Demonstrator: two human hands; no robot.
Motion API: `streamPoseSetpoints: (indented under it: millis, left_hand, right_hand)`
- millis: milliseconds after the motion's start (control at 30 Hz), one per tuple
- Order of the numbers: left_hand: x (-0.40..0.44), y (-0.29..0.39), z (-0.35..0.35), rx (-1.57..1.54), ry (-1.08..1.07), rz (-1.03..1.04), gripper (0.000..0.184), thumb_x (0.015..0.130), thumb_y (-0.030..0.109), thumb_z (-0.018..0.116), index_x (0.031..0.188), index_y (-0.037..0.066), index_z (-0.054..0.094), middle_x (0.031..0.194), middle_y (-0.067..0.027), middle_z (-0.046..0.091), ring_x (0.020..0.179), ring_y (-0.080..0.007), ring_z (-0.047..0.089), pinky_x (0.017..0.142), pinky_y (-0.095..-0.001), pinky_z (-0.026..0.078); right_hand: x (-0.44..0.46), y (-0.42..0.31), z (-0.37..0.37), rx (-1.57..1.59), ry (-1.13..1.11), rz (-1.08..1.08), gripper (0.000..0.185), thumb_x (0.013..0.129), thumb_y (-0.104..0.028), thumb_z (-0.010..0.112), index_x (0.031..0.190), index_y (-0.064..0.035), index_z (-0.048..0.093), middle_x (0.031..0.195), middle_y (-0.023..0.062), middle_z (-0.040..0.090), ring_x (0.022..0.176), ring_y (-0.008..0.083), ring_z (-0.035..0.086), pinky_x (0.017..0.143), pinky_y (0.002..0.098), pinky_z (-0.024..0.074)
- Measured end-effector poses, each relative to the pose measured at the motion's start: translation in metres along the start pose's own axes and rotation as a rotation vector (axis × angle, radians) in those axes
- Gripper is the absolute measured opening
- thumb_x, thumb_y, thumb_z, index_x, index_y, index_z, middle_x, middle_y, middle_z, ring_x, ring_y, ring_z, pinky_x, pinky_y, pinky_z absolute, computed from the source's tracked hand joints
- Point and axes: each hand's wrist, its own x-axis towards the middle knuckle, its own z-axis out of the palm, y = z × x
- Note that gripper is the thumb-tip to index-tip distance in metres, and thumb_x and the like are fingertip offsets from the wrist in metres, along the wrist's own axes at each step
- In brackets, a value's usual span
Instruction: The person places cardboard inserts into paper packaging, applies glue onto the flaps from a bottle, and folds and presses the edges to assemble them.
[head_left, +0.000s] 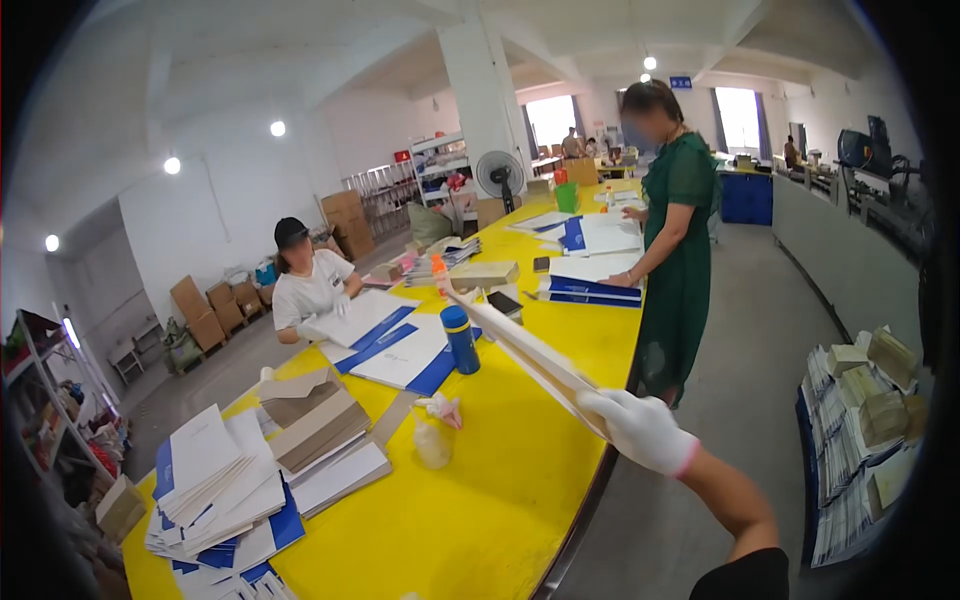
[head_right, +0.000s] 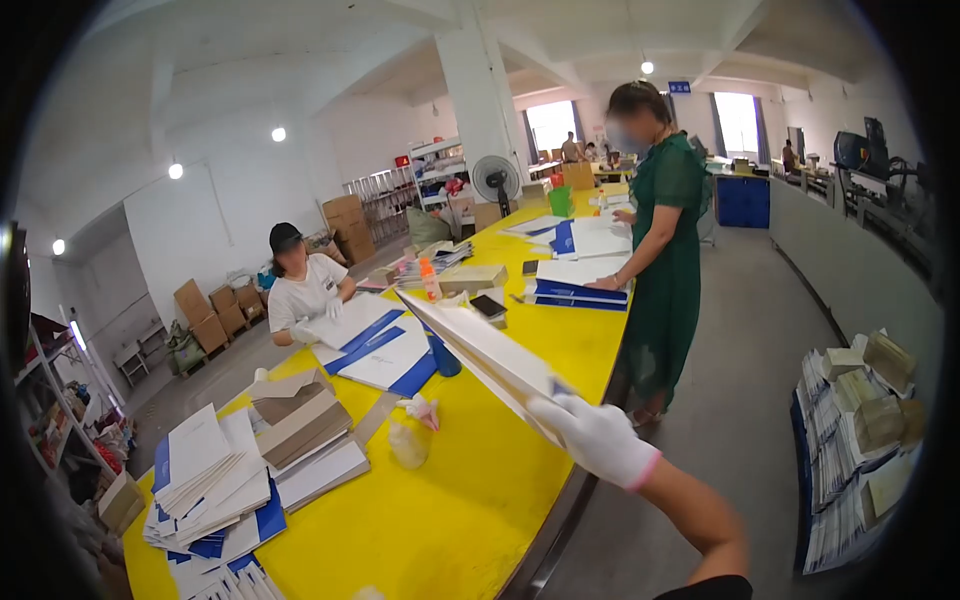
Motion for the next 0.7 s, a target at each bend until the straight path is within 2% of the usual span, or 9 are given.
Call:
streamPoseSetpoints:
  millis: [167,233,267,300,333,400,433,600,700]
  left_hand:
    - [0.120,-0.090,-0.004,-0.453,0.242,-0.018,0.047,0.082,0.026,0.068,0.122,0.003,0.056,0.119,-0.0109,0.058,0.106,-0.0271,0.057,0.088,-0.0437,0.047]
    - [0.197,-0.106,-0.047,-0.527,0.379,-0.238,0.054,0.096,0.024,0.050,0.143,0.000,0.039,0.112,-0.0061,0.057,0.101,-0.0167,0.056,0.092,-0.0309,0.044]
    - [0.200,-0.022,-0.082,-1.019,0.627,-0.385,0.050,0.097,0.032,0.053,0.136,0.001,0.046,0.113,-0.0049,0.058,0.103,-0.0165,0.056,0.094,-0.0306,0.045]
    - [0.207,-0.040,-0.096,-1.268,0.491,-0.173,0.055,0.095,0.045,0.056,0.129,0.003,0.051,0.110,-0.0044,0.061,0.099,-0.0175,0.059,0.093,-0.0342,0.048]
    - [0.206,-0.042,-0.112,-1.268,0.483,-0.077,0.054,0.094,0.045,0.059,0.128,0.003,0.052,0.110,-0.0046,0.062,0.100,-0.0173,0.060,0.093,-0.0347,0.048]
    - [0.193,-0.040,-0.143,-1.163,0.538,0.005,0.048,0.095,0.037,0.063,0.127,0.003,0.054,0.111,-0.0048,0.063,0.100,-0.0153,0.061,0.089,-0.0311,0.050]
    - [0.186,-0.039,-0.153,-1.051,0.603,0.040,0.045,0.095,0.034,0.063,0.125,0.003,0.055,0.111,-0.0046,0.064,0.099,-0.0142,0.061,0.087,-0.0292,0.050]
    - [0.137,-0.043,-0.179,-0.807,0.839,-0.037,0.049,0.093,0.037,0.066,0.125,0.002,0.056,0.108,-0.0020,0.064,0.093,-0.0108,0.060,0.083,-0.0265,0.050]
    - [0.109,-0.053,-0.180,-0.688,0.825,-0.129,0.050,0.093,0.038,0.065,0.127,0.002,0.055,0.107,-0.0024,0.064,0.095,-0.0105,0.059,0.082,-0.0254,0.049]
  right_hand:
    - [-0.047,-0.027,-0.096,0.550,0.239,-0.114,0.023,0.072,0.005,0.070,0.092,-0.0052,0.066,0.088,0.0112,0.066,0.072,0.0271,0.065,0.060,0.0291,0.0508]
    - [-0.049,-0.033,-0.101,0.621,0.173,-0.097,0.022,0.072,0.005,0.070,0.091,-0.0039,0.066,0.087,0.0111,0.066,0.072,0.0272,0.065,0.061,0.0303,0.0507]
    - [-0.046,-0.036,-0.095,0.695,0.113,-0.079,0.020,0.071,0.004,0.070,0.090,-0.0027,0.066,0.087,0.0110,0.066,0.072,0.0274,0.065,0.062,0.0314,0.0506]
    - [-0.048,-0.031,-0.074,0.672,0.096,-0.080,0.021,0.072,-0.002,0.071,0.092,-0.0051,0.069,0.088,0.0095,0.068,0.071,0.0261,0.066,0.062,0.0343,0.0514]
    - [-0.045,-0.030,-0.067,0.713,0.082,-0.132,0.021,0.072,-0.002,0.071,0.092,-0.0051,0.069,0.088,0.0095,0.068,0.071,0.0261,0.066,0.062,0.0343,0.0514]
    - [-0.034,-0.035,-0.057,0.035,0.035,-0.295,0.021,0.071,-0.012,0.073,0.091,-0.0090,0.071,0.089,0.0082,0.070,0.067,0.0248,0.067,0.057,0.0339,0.0505]
    - [-0.026,-0.043,-0.050,-0.039,0.053,-0.256,0.024,0.070,-0.021,0.072,0.092,-0.0122,0.072,0.089,0.0079,0.070,0.065,0.0236,0.066,0.052,0.0335,0.0491]
    - [0.001,-0.062,-0.001,0.013,-0.142,-0.159,0.029,0.070,-0.025,0.072,0.095,-0.0098,0.071,0.091,0.0091,0.069,0.069,0.0260,0.066,0.057,0.0360,0.0509]
    - [0.023,-0.076,0.031,0.616,-0.313,-0.380,0.034,0.073,-0.019,0.073,0.105,-0.0076,0.068,0.102,0.0127,0.068,0.090,0.0325,0.065,0.077,0.0411,0.0521]
